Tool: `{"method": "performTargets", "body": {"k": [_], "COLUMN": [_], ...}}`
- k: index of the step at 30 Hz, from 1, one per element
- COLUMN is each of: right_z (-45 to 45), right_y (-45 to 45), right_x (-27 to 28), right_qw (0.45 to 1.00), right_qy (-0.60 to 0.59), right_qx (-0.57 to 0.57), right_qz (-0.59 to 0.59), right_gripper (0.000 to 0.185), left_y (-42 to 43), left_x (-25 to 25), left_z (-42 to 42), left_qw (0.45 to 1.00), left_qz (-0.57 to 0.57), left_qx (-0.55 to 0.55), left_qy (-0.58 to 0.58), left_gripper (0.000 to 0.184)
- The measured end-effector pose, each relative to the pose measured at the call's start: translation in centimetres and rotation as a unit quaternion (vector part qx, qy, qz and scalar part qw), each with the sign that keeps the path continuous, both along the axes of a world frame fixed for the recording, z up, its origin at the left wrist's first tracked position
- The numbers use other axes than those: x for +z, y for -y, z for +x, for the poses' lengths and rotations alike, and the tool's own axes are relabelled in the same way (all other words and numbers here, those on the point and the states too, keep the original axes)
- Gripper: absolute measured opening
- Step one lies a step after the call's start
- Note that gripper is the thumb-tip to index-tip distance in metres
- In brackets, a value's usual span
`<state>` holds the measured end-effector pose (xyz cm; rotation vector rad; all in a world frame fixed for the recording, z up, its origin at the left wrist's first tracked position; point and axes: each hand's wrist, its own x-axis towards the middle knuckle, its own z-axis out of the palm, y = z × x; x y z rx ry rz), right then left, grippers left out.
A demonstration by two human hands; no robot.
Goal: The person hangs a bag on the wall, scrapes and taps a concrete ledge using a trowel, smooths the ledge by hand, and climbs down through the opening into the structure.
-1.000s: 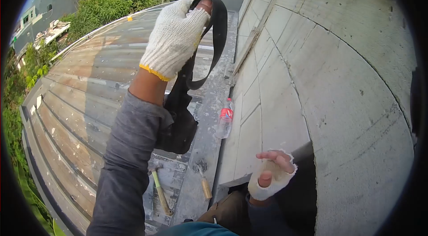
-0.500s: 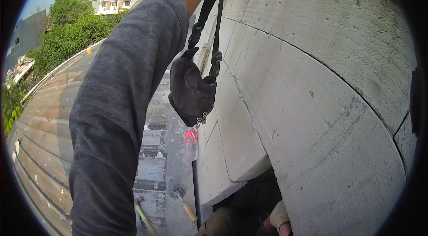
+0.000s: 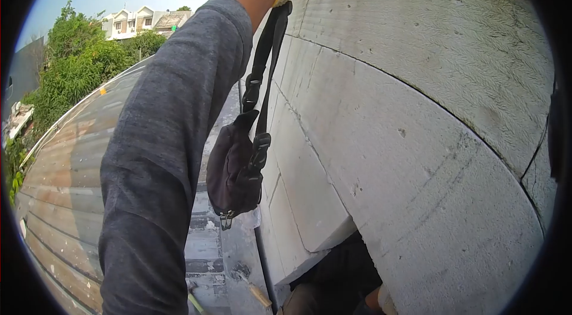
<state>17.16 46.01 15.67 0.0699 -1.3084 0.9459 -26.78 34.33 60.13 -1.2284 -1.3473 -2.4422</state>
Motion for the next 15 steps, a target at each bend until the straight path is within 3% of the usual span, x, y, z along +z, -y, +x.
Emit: {"method": "performTargets", "body": {"k": [4, 10, 13, 15], "right_z": [1.2, 3.9, 5.4, 6.4], "right_y": [0.2, 2.1, 3.1, 3.7], "right_x": [0.4, 1.0, 1.0, 1.2], "right_qw": [0.999, 0.995, 0.993, 0.992], "right_qy": [0.023, 0.065, 0.084, 0.092], "right_qx": [0.045, 0.079, 0.085, 0.083], "right_qz": [-0.007, 0.008, 0.010, 0.014], "right_gripper": [0.099, 0.099, 0.099, 0.098], "left_y": [-0.5, -1.6, -2.9, -4.4], "left_x": [0.8, 2.7, 4.1, 5.7], "left_z": [0.7, 1.9, 1.9, 0.9], "left_qw": [0.991, 0.923, 0.917, 0.937], "left_qz": [-0.011, -0.049, -0.070, -0.108], "left_qx": [0.111, 0.359, 0.378, 0.322], "left_qy": [-0.080, -0.134, -0.105, -0.085], "left_gripper": [0.037, 0.046, 0.051, 0.062]}}
